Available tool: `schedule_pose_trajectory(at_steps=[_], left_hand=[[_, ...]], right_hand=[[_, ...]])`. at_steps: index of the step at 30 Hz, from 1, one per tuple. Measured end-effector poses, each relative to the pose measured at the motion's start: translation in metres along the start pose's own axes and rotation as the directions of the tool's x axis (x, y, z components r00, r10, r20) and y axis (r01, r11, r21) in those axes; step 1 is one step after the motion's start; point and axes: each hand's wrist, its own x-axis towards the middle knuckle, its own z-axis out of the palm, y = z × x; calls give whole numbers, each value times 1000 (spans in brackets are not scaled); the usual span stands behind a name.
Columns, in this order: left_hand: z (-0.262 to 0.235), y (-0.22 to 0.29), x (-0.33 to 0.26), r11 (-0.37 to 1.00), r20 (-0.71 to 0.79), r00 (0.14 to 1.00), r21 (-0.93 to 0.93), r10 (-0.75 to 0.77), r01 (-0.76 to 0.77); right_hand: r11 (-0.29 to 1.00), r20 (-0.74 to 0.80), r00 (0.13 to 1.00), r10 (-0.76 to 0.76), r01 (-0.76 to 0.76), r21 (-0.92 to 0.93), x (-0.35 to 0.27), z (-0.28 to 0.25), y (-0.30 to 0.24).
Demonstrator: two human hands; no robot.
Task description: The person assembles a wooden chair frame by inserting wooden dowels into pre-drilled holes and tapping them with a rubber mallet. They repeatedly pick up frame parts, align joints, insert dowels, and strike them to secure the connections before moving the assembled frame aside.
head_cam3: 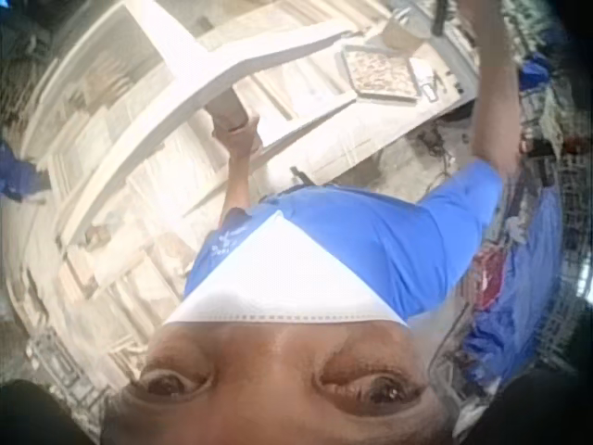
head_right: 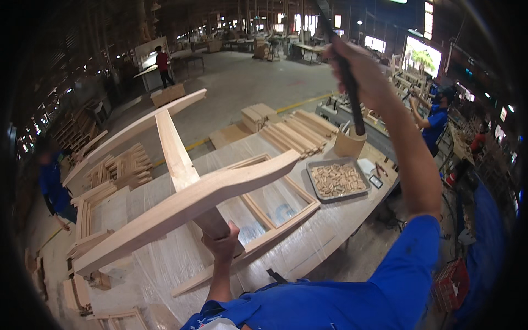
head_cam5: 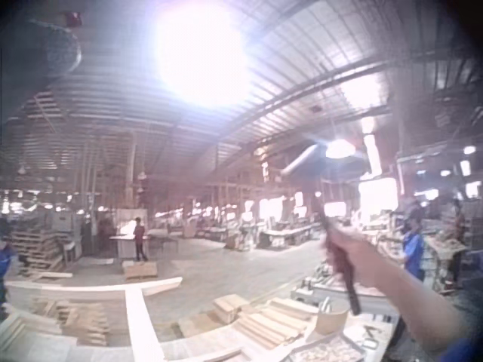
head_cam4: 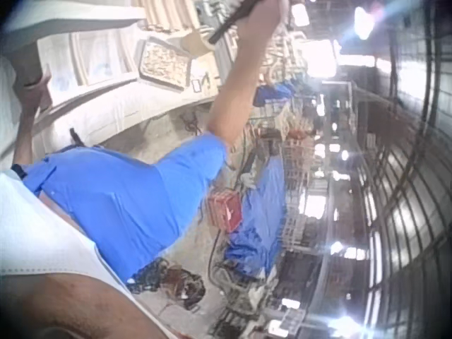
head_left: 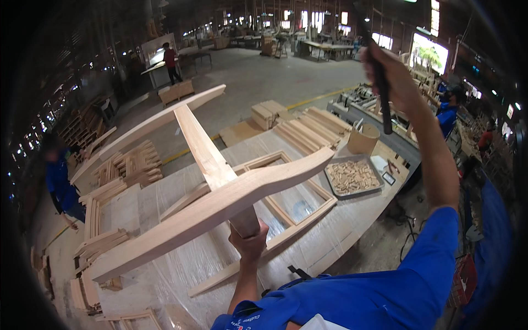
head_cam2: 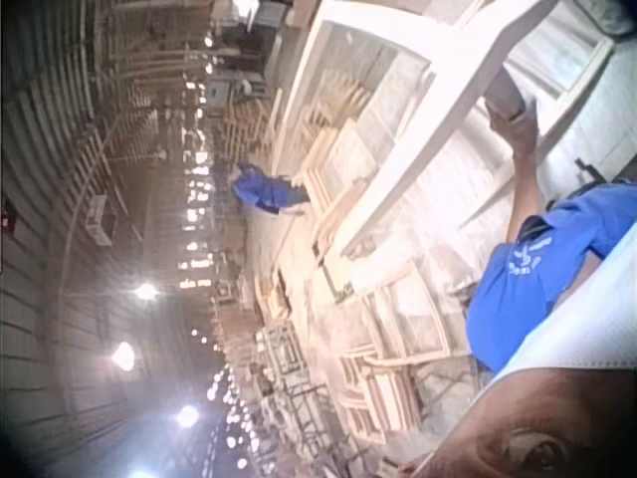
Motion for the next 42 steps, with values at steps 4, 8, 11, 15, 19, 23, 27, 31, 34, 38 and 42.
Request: schedule_pose_trajectory(at_steps=[4, 8, 11, 15, 19, 23, 27, 31, 34, 38, 42], left_hand=[[-3, -3, -2, 998, 49, 998, -40, 45, -43], [-11, 2, -5, 995, 125, 992, -91, -35, 47], [-10, 6, -2, 993, 99, 992, -99, 74, -65], [-14, -2, -1, 995, 133, 987, -29, 94, -91], [-19, -9, 0, 992, 139, 982, -19, 129, -128], [-20, -9, -7, 994, 257, 966, -105, 28, 0], [-16, -12, -11, 974, 370, 929, -221, 31, 55], [-22, -16, -9, 969, 398, 917, -229, 4, 96], [-16, 3, 6, 994, 226, 973, -110, 48, -23], [-18, -4, 16, 996, 247, 966, -26, -76, 85], [-30, 6, 15, 979, 411, 910, -155, -59, 134]], right_hand=[[976, 176, 967, 183, -157, -152, 26, 85, -1], [993, 403, 913, 62, -14, -121, 40, 145, 10], [994, 420, 905, -65, 98, -57, 62, 178, 17], [953, 388, 921, 25, 95, -287, 77, 220, 23], [971, 413, 906, 89, 14, -239, 78, 253, 20], [974, 239, 946, -220, 228, -4, 113, 262, -42], [887, -26, 893, -449, 449, 111, 157, 288, -73], [835, 59, 914, -401, 391, -388, 167, 364, 43], [654, 345, 937, 55, 227, -721, 140, 384, 129], [796, 557, 781, 283, 134, -591, 167, 354, 64], [875, 326, 938, -114, 251, -414, 192, 337, -18]])
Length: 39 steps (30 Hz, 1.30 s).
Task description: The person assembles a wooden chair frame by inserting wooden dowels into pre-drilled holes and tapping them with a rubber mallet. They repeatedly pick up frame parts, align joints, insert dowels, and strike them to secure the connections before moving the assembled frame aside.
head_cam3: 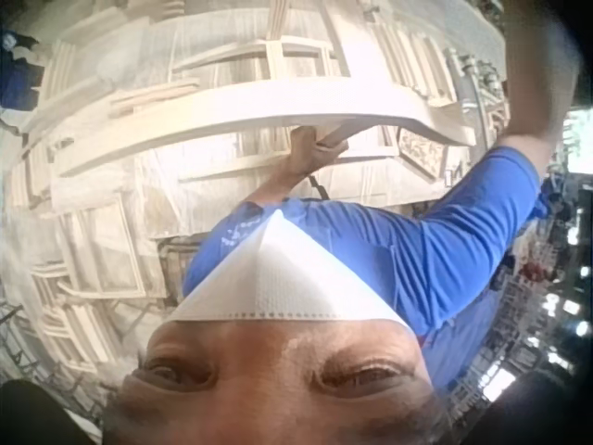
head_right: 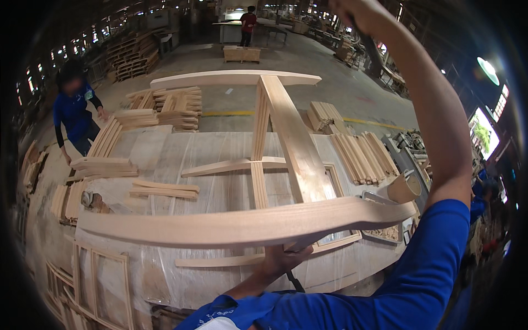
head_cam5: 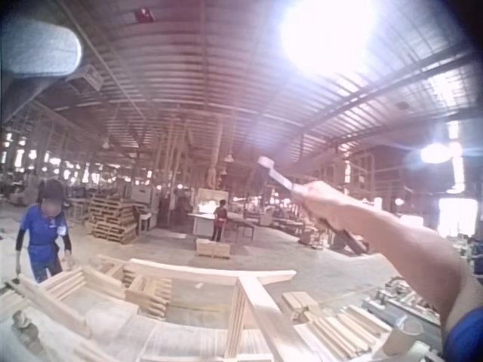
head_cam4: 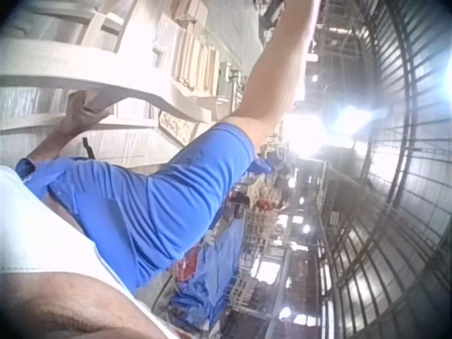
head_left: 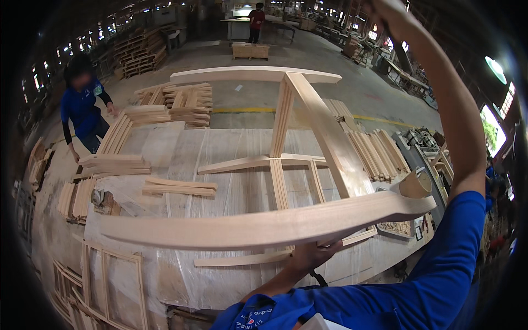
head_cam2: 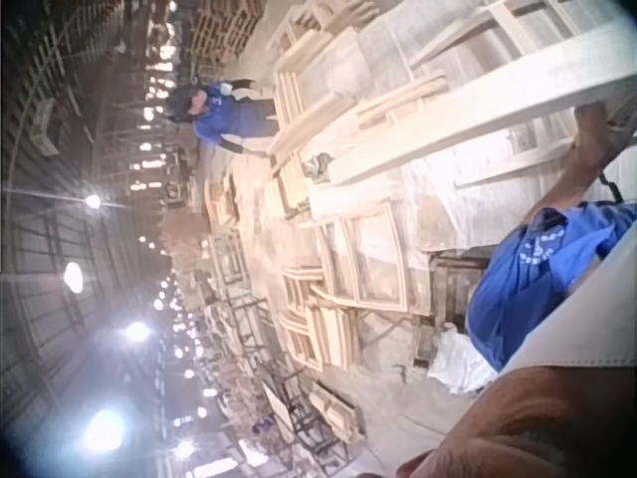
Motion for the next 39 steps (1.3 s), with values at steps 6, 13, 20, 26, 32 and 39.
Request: schedule_pose_trajectory(at_steps=[6, 13, 20, 26, 32, 39], left_hand=[[4, -7, -15, 993, 19, 996, -72, -87, 88], [17, -12, -10, 988, -57, 994, 123, -91, 97], [8, -27, -28, 955, -115, 993, 289, -36, 68], [4, 14, -19, 957, -8, 960, -77, -281, 279], [10, 4, -21, 989, -110, 983, -45, -146, 142], [17, 4, -18, 994, -160, 981, 13, -106, 110]], right_hand=[[985, -229, 973, -15, -25, -170, -2, 74, 53], [909, 308, 906, 291, -161, -384, -52, 44, 84], [999, -46, 998, 41, -41, -1, -213, -111, 41], [829, -169, 966, 197, -72, 554, -434, -212, 136], [533, 0, 904, 427, -251, 808, -614, -109, 184], [327, 424, 584, 692, -778, 536, -692, 46, 218]])
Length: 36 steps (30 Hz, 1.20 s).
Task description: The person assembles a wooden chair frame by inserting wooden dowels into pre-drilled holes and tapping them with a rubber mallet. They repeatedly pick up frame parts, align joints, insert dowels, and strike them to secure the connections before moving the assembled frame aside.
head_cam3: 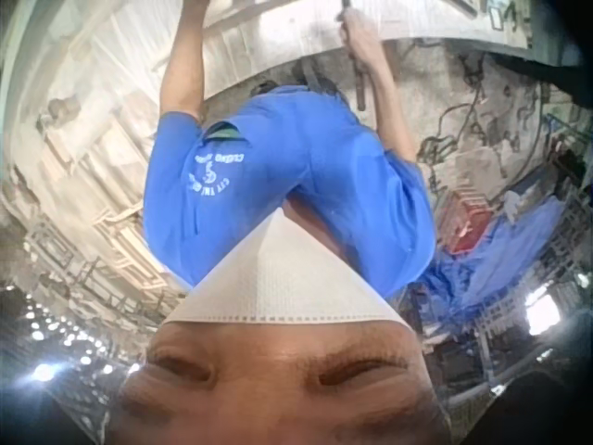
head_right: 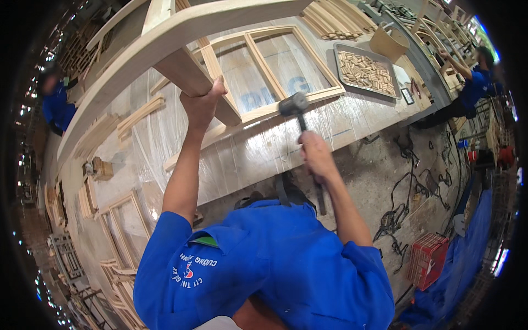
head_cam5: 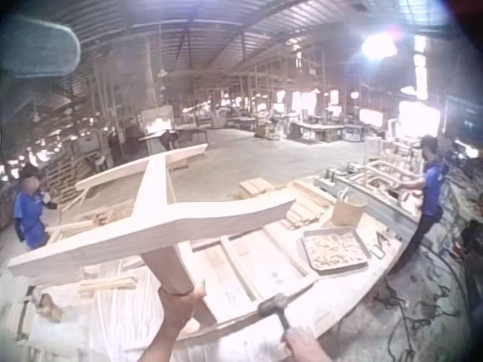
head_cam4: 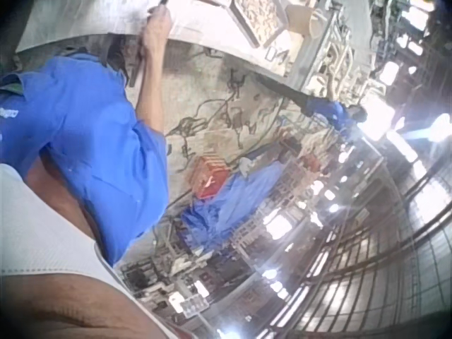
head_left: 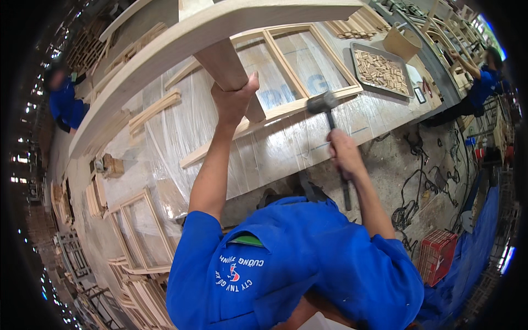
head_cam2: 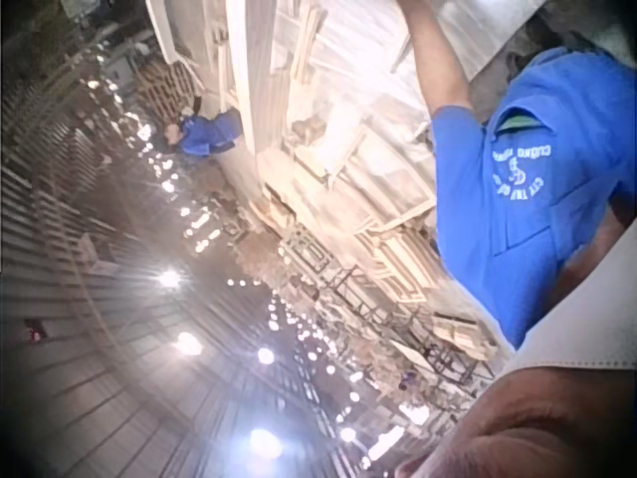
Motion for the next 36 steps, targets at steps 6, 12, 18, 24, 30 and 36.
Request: schedule_pose_trajectory(at_steps=[6, 12, 18, 24, 30, 36], left_hand=[[3, -7, 0, 997, 34, 997, -19, 76, -75], [-13, -14, -1, 994, 7, 994, 11, 105, -105], [-1, 9, -10, 989, 34, 998, -141, 61, -55], [-2, 15, -11, 984, 101, 994, -179, 28, -10], [-13, 1, -8, 990, 84, 990, -98, 111, -103], [-14, -6, -13, 965, 270, 959, -261, 83, -11]], right_hand=[[998, 42, 997, -58, 56, 33, -35, 60, -24], [631, 23, 844, -537, 420, -652, -152, 9, -184], [231, 102, 871, -481, 238, -943, -246, 26, -308], [73, 218, 882, -418, 272, -959, -180, 126, -340], [47, 222, 877, -427, 267, -963, -150, 185, -373], [163, -7, 930, -368, 57, -985, -261, 80, -360]])
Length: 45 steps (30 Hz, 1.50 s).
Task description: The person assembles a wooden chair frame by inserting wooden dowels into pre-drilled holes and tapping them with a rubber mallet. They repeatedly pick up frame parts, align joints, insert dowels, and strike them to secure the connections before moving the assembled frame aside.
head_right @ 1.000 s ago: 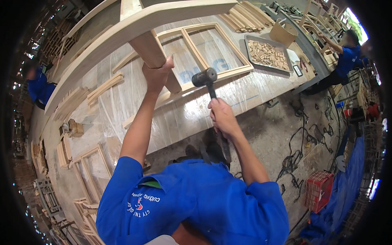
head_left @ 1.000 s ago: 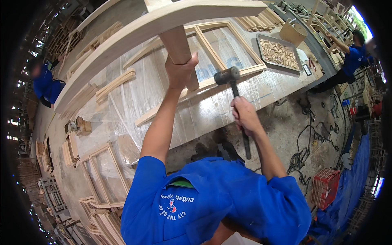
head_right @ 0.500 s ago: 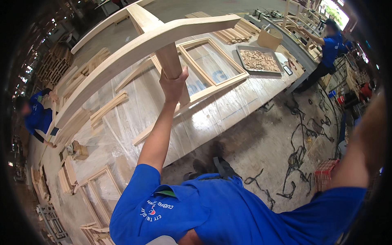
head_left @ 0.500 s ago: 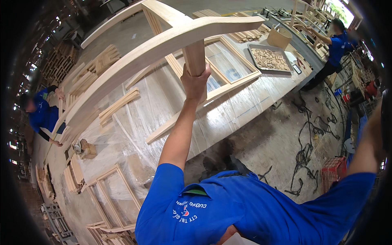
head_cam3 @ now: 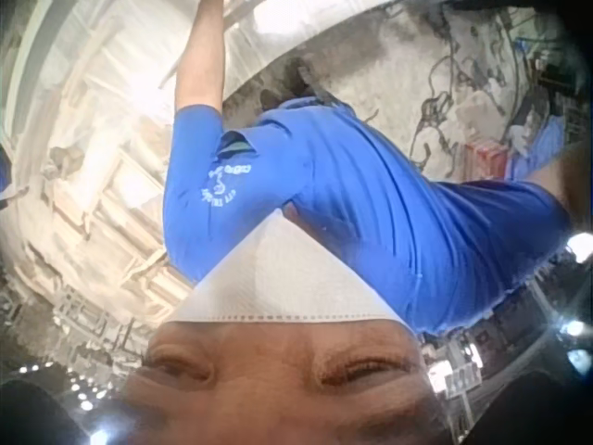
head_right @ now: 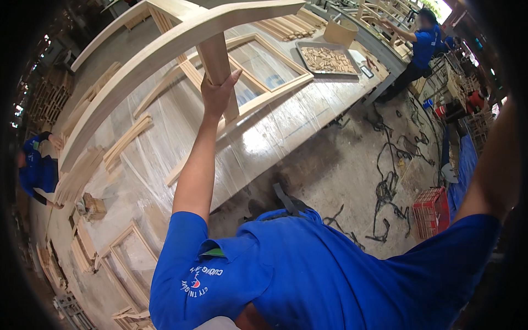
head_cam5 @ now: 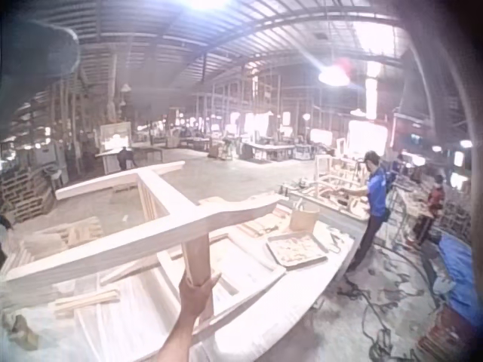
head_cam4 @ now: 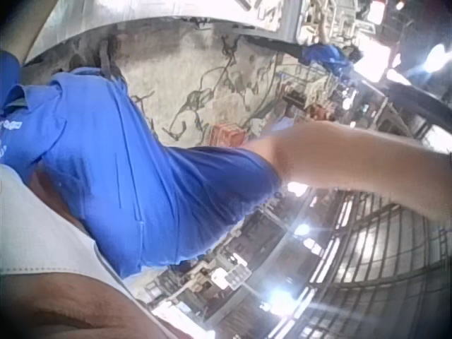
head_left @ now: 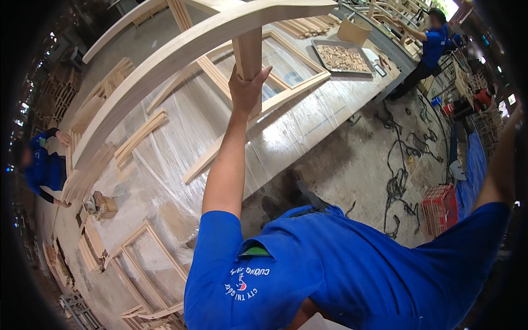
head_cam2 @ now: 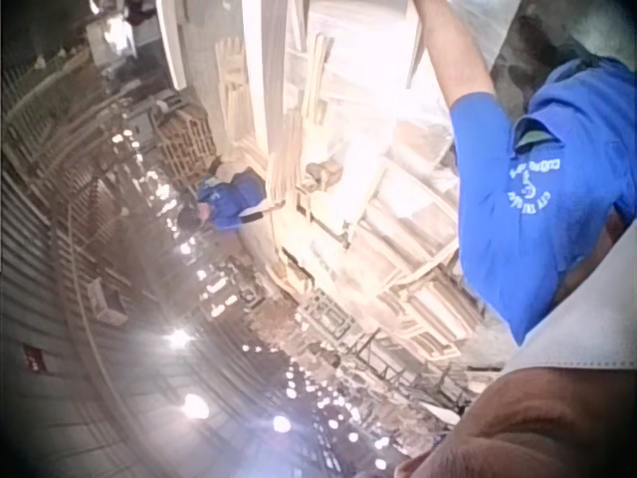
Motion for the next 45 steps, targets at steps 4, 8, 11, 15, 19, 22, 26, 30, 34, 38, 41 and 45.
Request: schedule_pose_trajectory(at_steps=[4, 8, 11, 15, 19, 22, 26, 30, 34, 38, 41, 45], left_hand=[[-2, -1, 0, 1000, -49, 999, -3, 14, -14], [1, -7, 6, 999, -8, 999, -39, 31, -31], [-13, -11, 0, 998, 4, 999, 46, -39, 39], [-8, -26, -2, 1000, -8, 1000, -10, 3, -3], [0, -24, 3, 999, 55, 998, -37, -23, 25], [-3, -33, -2, 999, 51, 998, -20, -47, 48], [-11, -36, -1, 999, 25, 1000, -40, -13, 14], [-18, -47, 7, 983, 71, 997, -184, -15, 28], [-3, -32, 0, 971, 69, 989, 211, -127, 110], [-11, -20, 0, 981, 134, 978, 134, -161, 143], [-48, -22, -5, 924, 349, 905, 367, -244, 107], [-138, -70, -12, 708, 322, 805, 688, -497, 162]], right_hand=[[1000, 60, 998, 24, -24, 9, -10, 22, 16], [993, 69, 994, -85, 79, 90, 53, 72, -38], [971, 116, 982, -153, 127, 200, 99, 84, -89], [971, 47, 998, -45, 32, 237, 70, 41, -81], [992, -4, 1000, 22, -22, 126, 20, 23, 2], [995, 34, 997, 68, -70, 64, 3, 29, 27], [993, 30, 999, -29, 25, 115, 43, 68, 31], [959, -62, 982, -179, 188, 211, 120, 120, -15], [853, -67, 992, -108, 127, 506, 107, 119, -32], [719, -5, 984, -180, 135, 682, 67, 171, 67], [797, 12, 961, -278, 223, 561, 33, 228, 106], [925, 218, 976, -17, -68, 373, -14, 318, 109]])
